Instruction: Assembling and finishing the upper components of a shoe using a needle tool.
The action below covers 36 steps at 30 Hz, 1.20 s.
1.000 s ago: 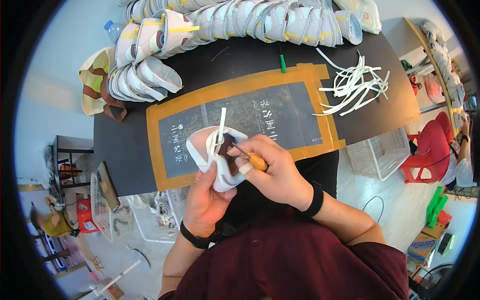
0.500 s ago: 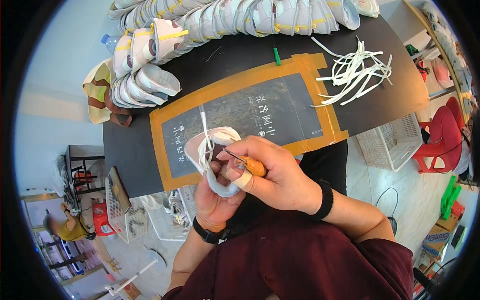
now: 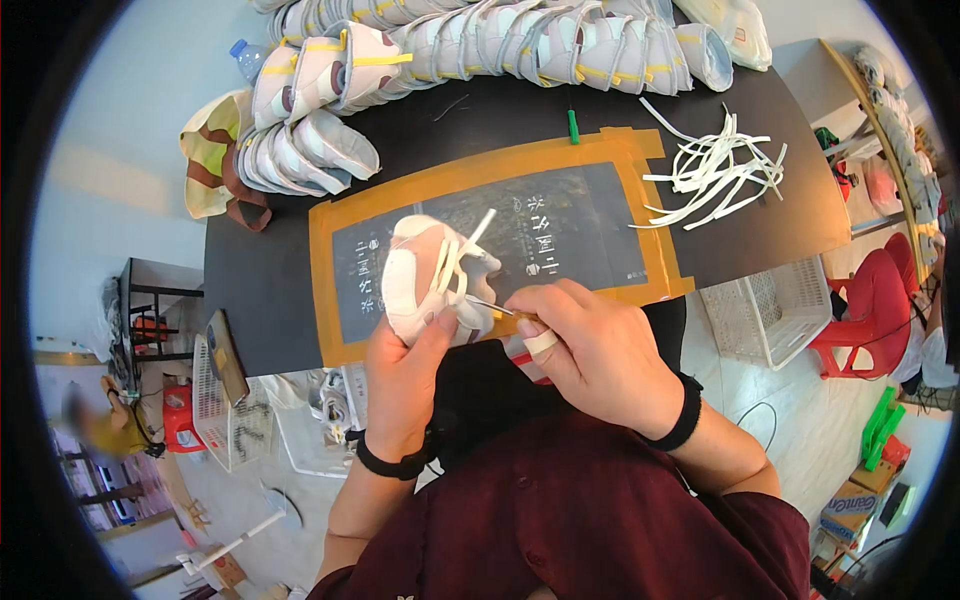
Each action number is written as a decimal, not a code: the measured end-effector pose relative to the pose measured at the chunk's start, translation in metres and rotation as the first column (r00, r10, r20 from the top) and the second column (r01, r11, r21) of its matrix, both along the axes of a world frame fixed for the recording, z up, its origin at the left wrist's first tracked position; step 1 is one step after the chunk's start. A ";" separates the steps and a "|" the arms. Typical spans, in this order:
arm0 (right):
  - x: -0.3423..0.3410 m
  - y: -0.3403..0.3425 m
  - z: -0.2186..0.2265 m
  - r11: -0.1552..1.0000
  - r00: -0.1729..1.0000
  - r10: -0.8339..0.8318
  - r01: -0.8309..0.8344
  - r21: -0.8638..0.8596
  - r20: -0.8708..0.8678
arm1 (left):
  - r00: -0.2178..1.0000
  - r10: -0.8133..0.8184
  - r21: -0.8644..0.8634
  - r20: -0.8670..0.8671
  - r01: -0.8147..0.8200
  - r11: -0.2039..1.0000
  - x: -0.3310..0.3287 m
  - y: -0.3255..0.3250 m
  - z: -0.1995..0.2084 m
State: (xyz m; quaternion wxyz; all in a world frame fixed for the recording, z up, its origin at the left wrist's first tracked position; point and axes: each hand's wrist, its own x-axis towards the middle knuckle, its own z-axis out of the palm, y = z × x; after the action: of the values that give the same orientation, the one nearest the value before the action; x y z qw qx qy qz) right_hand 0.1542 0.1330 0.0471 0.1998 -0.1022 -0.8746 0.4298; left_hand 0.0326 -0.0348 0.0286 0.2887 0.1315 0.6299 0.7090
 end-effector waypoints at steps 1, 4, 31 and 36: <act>0.002 0.000 0.002 0.997 1.000 -0.007 0.005 0.082 0.029 | 0.997 -0.031 -0.010 -0.066 0.030 0.999 -0.001 0.003 0.002; 0.004 -0.002 -0.001 0.983 0.997 -0.074 0.067 0.169 0.037 | 0.983 -0.068 -0.023 -0.168 0.065 0.998 -0.005 0.008 0.002; 0.003 -0.001 -0.016 0.975 0.990 0.091 -0.065 -0.212 0.112 | 0.825 -0.087 -0.154 -0.558 0.000 0.988 -0.001 0.012 -0.020; -0.003 0.000 -0.019 0.986 0.988 0.106 -0.089 -0.140 0.115 | 0.822 -0.094 -0.189 -0.561 -0.016 0.982 -0.003 0.012 -0.020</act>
State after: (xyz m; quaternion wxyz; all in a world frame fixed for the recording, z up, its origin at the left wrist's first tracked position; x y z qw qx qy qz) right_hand 0.1513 0.1335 0.0284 0.1172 -0.0987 -0.8582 0.4899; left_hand 0.0297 -0.0229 0.0085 0.1138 0.3219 0.7473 0.5700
